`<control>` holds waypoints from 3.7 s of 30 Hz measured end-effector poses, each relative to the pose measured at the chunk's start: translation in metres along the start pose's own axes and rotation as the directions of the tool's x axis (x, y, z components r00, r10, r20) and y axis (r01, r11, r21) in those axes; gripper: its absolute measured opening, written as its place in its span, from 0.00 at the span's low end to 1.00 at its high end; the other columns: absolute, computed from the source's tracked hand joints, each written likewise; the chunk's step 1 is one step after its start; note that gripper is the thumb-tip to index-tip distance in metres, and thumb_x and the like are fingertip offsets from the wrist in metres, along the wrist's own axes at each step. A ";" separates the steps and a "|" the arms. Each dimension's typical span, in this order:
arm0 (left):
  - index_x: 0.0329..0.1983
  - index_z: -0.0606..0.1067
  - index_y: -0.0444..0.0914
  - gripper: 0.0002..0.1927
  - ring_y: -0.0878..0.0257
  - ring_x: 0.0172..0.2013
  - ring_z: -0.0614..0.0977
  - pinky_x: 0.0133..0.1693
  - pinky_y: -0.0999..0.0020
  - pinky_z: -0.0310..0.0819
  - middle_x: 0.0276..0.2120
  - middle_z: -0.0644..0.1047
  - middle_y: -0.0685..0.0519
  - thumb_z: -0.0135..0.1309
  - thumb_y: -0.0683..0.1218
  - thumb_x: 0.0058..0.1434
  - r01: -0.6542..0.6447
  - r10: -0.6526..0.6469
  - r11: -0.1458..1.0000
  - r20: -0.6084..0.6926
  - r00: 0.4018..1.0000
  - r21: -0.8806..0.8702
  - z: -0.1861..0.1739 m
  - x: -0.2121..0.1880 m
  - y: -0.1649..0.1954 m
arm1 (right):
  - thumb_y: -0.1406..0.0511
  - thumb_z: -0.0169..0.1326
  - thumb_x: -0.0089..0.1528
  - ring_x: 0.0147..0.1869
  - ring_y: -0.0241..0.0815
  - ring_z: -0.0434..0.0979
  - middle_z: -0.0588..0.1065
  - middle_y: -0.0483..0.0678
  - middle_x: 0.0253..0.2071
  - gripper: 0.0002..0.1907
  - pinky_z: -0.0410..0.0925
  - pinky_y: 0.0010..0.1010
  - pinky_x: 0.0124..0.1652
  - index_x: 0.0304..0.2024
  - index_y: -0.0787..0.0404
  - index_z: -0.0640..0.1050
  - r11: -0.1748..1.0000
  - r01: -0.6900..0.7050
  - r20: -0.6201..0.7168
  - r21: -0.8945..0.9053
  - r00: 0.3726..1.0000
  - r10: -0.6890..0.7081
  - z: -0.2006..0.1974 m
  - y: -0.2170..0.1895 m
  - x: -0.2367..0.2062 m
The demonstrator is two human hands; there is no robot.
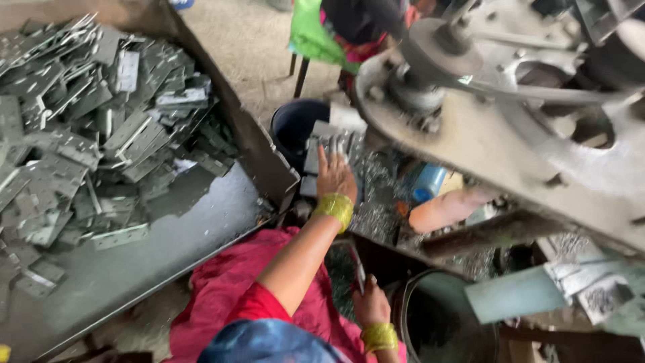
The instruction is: The person repeatedly picks small metal hinge-like parts from a bin, places each into a press machine, and operates the lever to press the part. After each press, the person removes the part and returns it to the bin, continuing the cycle.
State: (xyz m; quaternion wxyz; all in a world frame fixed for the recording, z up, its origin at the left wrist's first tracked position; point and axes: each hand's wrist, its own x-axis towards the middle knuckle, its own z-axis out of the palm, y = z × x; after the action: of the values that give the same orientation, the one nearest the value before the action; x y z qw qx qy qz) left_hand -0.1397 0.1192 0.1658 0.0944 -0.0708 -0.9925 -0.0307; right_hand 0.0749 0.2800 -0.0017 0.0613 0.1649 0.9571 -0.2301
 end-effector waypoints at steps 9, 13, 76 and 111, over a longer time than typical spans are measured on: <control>0.58 0.76 0.42 0.19 0.55 0.70 0.66 0.70 0.47 0.53 0.68 0.71 0.51 0.54 0.45 0.62 -0.496 0.312 0.754 -0.430 0.847 -0.430 0.037 -0.170 -0.092 | 0.74 0.57 0.58 0.59 0.54 0.76 0.76 0.59 0.55 0.28 0.67 0.37 0.58 0.62 0.67 0.71 0.681 0.540 -0.517 0.494 0.813 -0.269 -0.089 -0.056 -0.025; 0.52 0.76 0.46 0.14 0.56 0.66 0.71 0.69 0.53 0.59 0.63 0.73 0.53 0.50 0.46 0.64 0.137 -0.105 0.919 0.107 0.989 -0.369 0.099 -0.183 -0.198 | 0.72 0.60 0.59 0.58 0.51 0.79 0.78 0.58 0.50 0.18 0.69 0.37 0.63 0.53 0.65 0.78 0.765 0.626 -0.685 0.150 0.623 -0.376 -0.128 -0.090 -0.024; 0.46 0.82 0.34 0.16 0.51 0.65 0.64 0.58 0.56 0.55 0.72 0.62 0.44 0.50 0.46 0.60 -0.073 0.074 0.995 0.008 0.997 -0.060 0.006 -0.050 0.001 | 0.56 0.55 0.59 0.52 0.64 0.80 0.80 0.62 0.46 0.27 0.71 0.51 0.50 0.60 0.54 0.72 0.989 -0.142 0.064 0.033 0.988 0.140 -0.029 -0.036 -0.009; 0.47 0.83 0.39 0.14 0.47 0.75 0.50 0.69 0.46 0.37 0.75 0.57 0.46 0.52 0.44 0.62 -0.007 0.011 0.999 0.106 0.994 -0.045 -0.008 -0.023 -0.011 | 0.50 0.56 0.58 0.47 0.64 0.81 0.80 0.62 0.39 0.26 0.72 0.51 0.45 0.53 0.55 0.74 0.995 -0.098 0.098 0.004 0.991 0.097 -0.025 -0.013 0.013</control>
State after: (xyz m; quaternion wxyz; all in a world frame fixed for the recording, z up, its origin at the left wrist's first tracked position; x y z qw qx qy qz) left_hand -0.1180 0.1046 0.1684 0.0400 -0.0789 -0.9949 -0.0487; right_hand 0.0571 0.2845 0.0237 0.1183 0.2002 0.9429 -0.2386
